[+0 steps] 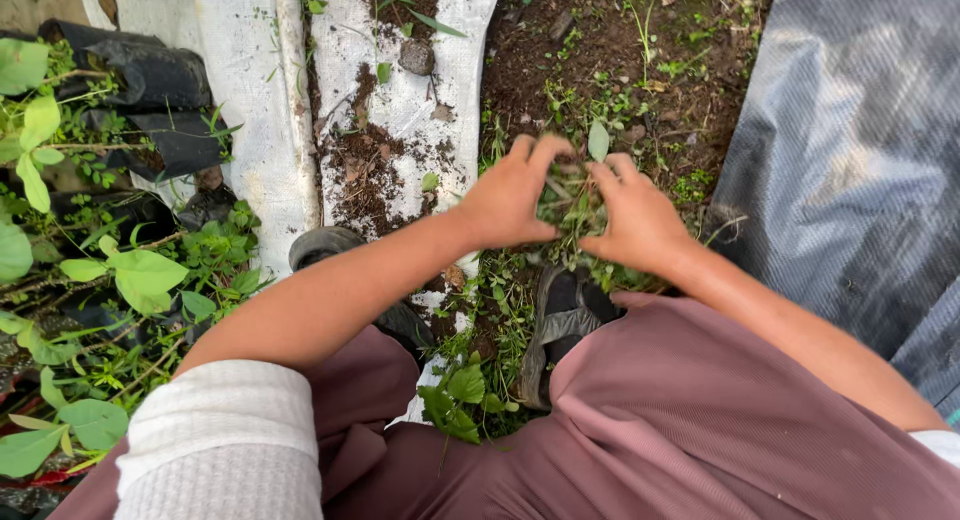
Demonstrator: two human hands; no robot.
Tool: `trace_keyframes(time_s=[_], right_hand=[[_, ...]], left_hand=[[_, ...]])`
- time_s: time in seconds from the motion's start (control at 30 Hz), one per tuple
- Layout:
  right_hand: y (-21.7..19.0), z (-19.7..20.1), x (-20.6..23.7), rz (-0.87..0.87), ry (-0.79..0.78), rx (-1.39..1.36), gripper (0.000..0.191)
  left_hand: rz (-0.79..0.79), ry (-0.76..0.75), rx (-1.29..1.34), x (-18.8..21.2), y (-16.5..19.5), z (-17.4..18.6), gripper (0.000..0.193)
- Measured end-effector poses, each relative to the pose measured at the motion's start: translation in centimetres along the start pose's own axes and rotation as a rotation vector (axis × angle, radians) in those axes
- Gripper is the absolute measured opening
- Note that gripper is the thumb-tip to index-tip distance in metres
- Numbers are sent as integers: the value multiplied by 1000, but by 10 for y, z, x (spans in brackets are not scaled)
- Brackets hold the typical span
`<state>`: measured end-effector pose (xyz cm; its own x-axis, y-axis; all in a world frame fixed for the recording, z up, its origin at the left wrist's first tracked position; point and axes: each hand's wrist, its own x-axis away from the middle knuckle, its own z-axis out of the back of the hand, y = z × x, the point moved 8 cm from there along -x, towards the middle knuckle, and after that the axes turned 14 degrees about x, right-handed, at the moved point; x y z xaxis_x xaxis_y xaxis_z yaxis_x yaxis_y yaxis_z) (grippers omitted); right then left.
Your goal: The person kneels beside rows of young seedlings in a nursery bed and pulls weeds out of the soil by hand, gathering the pulled weeds in one hand and tossing the clumps onto a black plastic sheet beside the bed. They work along the bed, clearing weeds from the soil around the seedlings.
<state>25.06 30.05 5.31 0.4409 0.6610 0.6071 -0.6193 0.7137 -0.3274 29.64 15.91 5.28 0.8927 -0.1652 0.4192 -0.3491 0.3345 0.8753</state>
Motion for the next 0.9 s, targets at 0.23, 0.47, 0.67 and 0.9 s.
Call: trace_keyframes(time_s=[0.23, 0.47, 0.67, 0.9], right_hand=[[45, -8, 4, 25, 42, -605, 74], [51, 0, 31, -6, -119, -1228, 53], [41, 56, 39, 55, 82, -332, 41], [33, 122, 45, -52, 466, 307, 18]], left_hand=[[237, -229, 431, -45, -18, 6, 93], [312, -233, 539, -56, -38, -15, 83], [178, -4, 447, -52, -37, -1, 57], [-30, -239, 223, -32, -5, -18, 60]])
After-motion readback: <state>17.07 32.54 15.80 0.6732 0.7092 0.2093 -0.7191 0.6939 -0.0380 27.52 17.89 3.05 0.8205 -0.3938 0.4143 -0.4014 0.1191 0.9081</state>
